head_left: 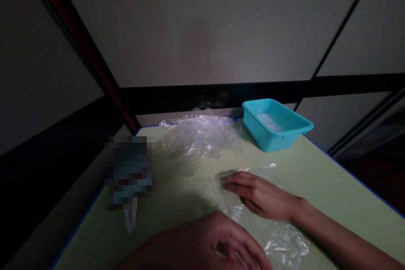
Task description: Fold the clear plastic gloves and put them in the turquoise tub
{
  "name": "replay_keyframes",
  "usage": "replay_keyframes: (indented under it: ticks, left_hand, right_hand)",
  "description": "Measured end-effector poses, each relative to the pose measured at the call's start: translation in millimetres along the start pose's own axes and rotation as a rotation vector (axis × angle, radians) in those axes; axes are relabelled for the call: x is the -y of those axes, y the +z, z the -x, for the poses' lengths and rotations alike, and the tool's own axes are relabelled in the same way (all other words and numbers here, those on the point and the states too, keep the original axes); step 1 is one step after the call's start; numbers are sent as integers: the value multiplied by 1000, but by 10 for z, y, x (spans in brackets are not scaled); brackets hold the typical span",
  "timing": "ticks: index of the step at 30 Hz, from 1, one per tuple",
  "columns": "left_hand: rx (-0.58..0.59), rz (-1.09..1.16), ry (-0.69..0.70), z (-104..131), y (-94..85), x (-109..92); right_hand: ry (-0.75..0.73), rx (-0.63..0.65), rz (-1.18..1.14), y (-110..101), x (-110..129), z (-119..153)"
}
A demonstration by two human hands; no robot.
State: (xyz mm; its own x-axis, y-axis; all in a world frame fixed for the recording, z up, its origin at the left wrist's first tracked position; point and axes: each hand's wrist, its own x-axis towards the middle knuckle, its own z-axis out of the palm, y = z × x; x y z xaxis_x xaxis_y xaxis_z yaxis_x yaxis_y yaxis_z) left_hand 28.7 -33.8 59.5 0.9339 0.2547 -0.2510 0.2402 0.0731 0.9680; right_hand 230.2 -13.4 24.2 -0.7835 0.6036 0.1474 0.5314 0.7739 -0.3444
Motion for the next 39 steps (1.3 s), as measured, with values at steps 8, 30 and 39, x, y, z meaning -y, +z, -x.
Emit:
replay_keyframes:
  ticks: [8,30,39]
  left_hand:
    - [-699,-538,105,-213,-91,279]
    - [-685,-1378,-194,-122,-434,467]
    - [-702,-1374,-19,-208,-524,454]
  right_hand:
    - [8,0,-121,28,-30,-25]
    - [152,82,81,-3,-300,151]
    - [134,-137,-3,68,55,-337]
